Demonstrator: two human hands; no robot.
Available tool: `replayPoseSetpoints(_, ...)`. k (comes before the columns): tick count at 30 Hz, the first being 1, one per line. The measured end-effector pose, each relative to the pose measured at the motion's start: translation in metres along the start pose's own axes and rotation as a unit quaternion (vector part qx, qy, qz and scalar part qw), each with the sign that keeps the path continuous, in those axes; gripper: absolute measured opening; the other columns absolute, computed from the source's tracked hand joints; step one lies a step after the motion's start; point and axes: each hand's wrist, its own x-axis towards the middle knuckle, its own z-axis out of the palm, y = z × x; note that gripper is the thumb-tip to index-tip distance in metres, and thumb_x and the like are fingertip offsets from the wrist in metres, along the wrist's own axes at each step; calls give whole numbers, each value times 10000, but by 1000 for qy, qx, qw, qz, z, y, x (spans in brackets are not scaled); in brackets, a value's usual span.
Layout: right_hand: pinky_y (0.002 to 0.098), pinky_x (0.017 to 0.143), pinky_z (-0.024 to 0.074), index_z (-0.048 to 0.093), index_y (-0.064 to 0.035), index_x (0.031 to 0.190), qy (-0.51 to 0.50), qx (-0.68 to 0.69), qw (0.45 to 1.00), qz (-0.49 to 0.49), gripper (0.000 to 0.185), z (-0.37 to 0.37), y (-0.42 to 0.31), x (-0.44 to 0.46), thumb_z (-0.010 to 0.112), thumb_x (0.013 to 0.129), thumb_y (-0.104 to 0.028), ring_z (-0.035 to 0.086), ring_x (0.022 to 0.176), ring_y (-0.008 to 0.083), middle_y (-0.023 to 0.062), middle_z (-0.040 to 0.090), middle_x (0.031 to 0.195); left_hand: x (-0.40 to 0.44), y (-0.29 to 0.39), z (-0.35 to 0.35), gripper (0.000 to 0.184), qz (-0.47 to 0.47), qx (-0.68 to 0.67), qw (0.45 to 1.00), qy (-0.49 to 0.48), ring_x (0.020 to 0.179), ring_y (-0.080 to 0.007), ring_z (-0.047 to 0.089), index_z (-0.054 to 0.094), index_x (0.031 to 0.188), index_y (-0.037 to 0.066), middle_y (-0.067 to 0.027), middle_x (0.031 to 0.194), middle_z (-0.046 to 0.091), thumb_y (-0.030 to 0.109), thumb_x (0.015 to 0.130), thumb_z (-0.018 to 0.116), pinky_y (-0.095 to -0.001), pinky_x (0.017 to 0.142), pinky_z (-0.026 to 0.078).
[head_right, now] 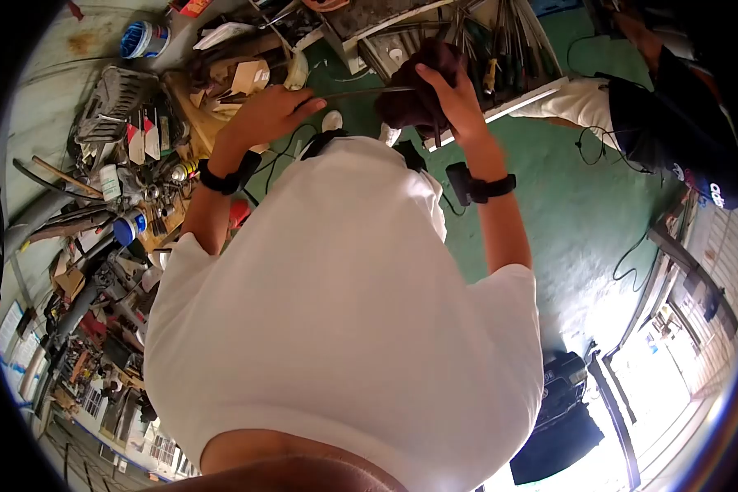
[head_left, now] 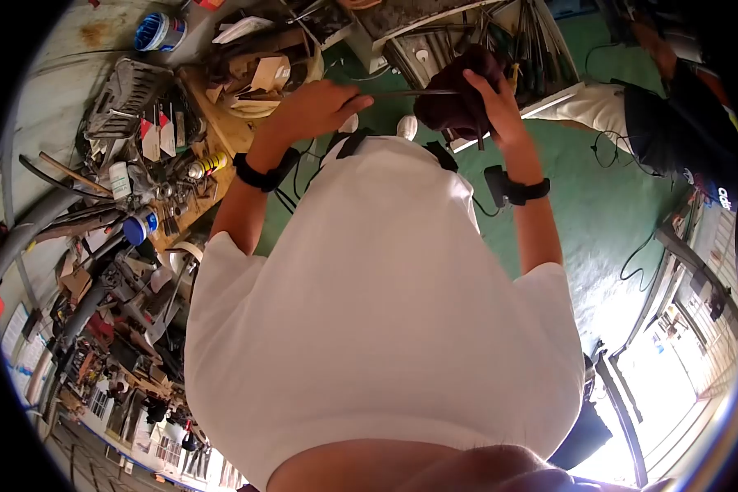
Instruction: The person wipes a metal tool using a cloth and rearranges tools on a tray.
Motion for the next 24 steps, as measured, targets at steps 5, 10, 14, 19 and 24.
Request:
replayPoseSetpoints(5,266,869,491,532,4,1211,33,-127,962,-240,471,-16,-17,-4,765,811,-81,593,979,121,55,631,1097,-3,7,-17,489,-7,-28,995,-91,637,-404,575,614,723,39,-176,630,577,432,983,482,-476,585,451)
replayPoseSetpoints(10,270,892,475,499,11,1239,31,-174,927,-331,483,-28,-27,-14,734,818,-23,577,1001,131,80,613,1118,-2,7,4,479,27,37,996,-76,627,-389,584,629,706,56,-169,643,592,436,969,504,-473,575,461)
replayPoseSetpoints(14,286,916,464,538,20,1217,118,-203,916,-326,408,-45,-12,-11,705,857,-70,583,1003,157,93,616,1125,-1,0,17,432,-6,50,999,-18,607,-374,593,642,745,77,-163,621,591,436,957,526,-470,548,464)
replayPoseSetpoints(19,295,973,414,552,5,1234,97,-53,974,-198,349,-48,26,-14,636,929,-142,539,1084,156,79,588,1190,3,4,7,425,-5,60,998,-8,595,-379,590,639,763,79,-162,606,586,442,953,528,-472,537,465)
replayPoseSetpoints(24,284,1007,370,520,-17,1299,21,44,986,-161,432,-32,30,-19,651,927,-193,494,1132,149,52,560,1232,8,7,5,422,18,45,999,-18,603,-383,589,646,779,75,-169,621,591,436,959,523,-476,547,463)
